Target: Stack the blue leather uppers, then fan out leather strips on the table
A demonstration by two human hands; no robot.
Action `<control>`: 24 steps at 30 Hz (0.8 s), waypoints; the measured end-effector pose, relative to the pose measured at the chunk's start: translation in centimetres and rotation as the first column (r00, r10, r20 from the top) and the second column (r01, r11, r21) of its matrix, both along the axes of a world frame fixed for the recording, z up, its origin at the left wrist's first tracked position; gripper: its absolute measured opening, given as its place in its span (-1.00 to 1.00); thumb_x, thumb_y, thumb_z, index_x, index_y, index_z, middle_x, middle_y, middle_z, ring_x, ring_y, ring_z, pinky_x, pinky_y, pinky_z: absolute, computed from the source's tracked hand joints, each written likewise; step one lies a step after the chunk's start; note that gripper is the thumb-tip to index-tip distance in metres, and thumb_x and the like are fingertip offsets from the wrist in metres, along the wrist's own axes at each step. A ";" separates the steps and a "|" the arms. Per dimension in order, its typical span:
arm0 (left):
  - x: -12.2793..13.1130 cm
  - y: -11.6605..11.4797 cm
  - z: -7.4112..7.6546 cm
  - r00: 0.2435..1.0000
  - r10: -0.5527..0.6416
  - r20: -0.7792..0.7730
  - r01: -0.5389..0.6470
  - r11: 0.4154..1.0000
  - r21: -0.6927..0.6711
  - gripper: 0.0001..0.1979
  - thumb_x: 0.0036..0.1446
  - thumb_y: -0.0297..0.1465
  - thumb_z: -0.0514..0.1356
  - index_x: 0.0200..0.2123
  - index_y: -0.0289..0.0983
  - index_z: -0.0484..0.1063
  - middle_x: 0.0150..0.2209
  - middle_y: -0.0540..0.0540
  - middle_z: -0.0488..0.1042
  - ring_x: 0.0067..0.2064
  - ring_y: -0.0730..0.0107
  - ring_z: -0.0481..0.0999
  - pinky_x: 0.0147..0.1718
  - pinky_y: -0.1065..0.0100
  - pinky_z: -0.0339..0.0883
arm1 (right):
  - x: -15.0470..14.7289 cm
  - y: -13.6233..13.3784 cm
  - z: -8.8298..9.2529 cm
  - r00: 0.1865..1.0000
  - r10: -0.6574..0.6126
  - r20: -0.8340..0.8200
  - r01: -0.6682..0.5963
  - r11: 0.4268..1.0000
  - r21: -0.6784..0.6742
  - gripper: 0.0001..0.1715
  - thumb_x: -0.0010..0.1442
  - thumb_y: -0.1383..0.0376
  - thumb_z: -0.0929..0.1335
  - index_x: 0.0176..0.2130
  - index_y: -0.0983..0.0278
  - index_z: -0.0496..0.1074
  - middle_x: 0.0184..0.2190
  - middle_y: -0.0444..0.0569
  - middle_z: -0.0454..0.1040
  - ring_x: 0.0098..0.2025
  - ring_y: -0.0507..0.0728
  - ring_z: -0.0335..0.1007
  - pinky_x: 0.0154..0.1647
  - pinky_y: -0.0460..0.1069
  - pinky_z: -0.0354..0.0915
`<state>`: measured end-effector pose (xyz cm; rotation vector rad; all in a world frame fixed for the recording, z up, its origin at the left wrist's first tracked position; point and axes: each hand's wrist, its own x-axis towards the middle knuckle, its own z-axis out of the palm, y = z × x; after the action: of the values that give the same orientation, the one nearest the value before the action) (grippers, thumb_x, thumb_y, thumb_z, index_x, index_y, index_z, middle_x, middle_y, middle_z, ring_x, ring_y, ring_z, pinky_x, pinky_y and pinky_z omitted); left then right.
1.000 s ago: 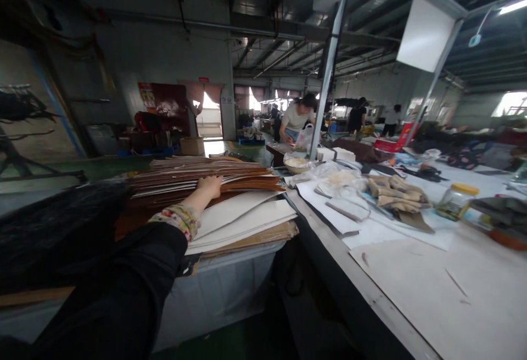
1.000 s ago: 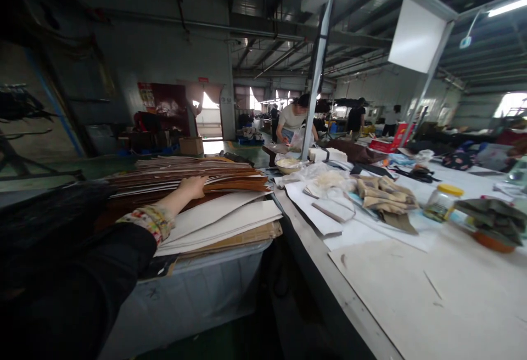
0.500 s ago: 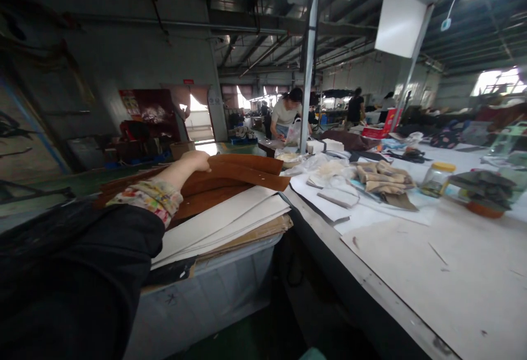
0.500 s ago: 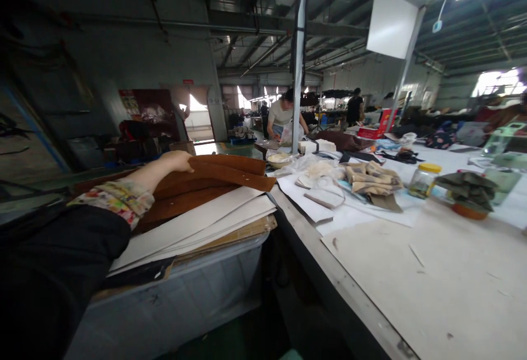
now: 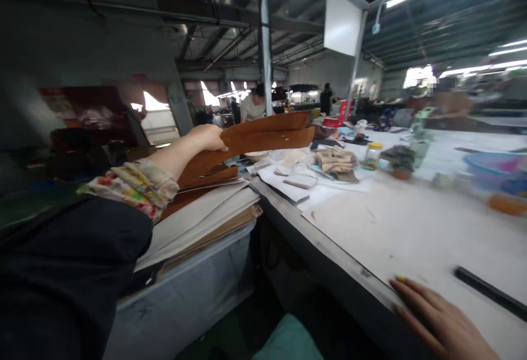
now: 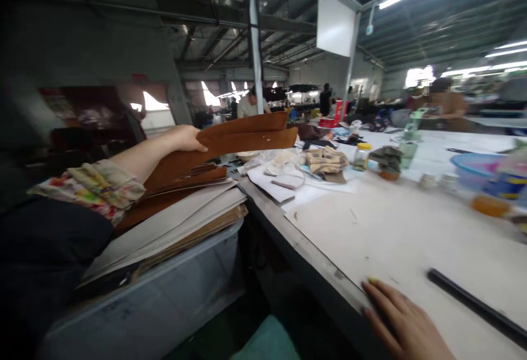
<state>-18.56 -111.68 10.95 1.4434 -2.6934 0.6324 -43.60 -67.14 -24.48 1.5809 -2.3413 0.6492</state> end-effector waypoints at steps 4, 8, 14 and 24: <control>-7.3 4.2 -1.8 0.978 -0.205 0.024 0.205 0.979 -0.007 -0.46 -0.06 -0.06 0.12 0.00 -0.15 0.36 -0.17 0.03 0.43 -0.14 0.28 0.40 -0.20 0.46 0.15 | 2.2 0.6 3.9 0.998 -0.061 0.011 0.058 0.983 0.173 -0.45 0.21 0.03 0.13 0.05 0.24 0.33 0.06 0.06 0.30 0.05 0.21 0.25 0.04 0.13 0.25; -13.6 10.4 -3.2 0.905 -0.426 0.001 0.426 0.905 -0.001 -0.46 -0.01 -0.05 0.10 0.03 -0.15 0.31 -0.18 0.07 0.39 -0.09 0.24 0.36 -0.13 0.41 0.11 | 1.1 4.7 5.9 0.964 -0.257 -0.069 0.266 0.944 0.194 -0.51 0.22 0.11 0.14 0.02 0.25 0.34 0.06 0.08 0.28 0.05 0.24 0.22 0.06 0.17 0.18; -18.8 19.6 -5.8 0.648 -0.748 -0.140 0.752 0.658 -0.040 -0.52 0.11 -0.07 0.02 0.04 -0.16 0.28 -0.14 0.02 0.38 -0.04 0.13 0.32 -0.06 0.26 0.10 | -3.7 15.0 5.7 0.808 -0.557 -0.190 0.589 0.765 0.261 -0.45 0.18 0.10 0.14 0.03 0.34 0.31 0.04 0.16 0.29 0.01 0.31 0.25 -0.01 0.18 0.20; -20.1 26.2 -23.4 0.249 -0.926 -0.282 0.968 0.251 0.030 -0.38 0.01 -0.54 0.01 0.19 -0.21 0.05 0.19 -0.09 0.11 0.16 0.29 0.12 0.10 0.27 0.03 | -8.5 22.0 5.8 0.713 -0.692 -0.114 0.685 0.652 0.325 -0.58 0.12 0.35 0.15 -0.08 0.41 0.38 -0.13 0.21 0.38 -0.11 0.25 0.33 -0.05 0.06 0.22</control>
<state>-38.64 -85.53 -12.47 -0.3870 -2.7637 0.0537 -52.08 -45.12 -18.73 0.6160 -2.8921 0.0646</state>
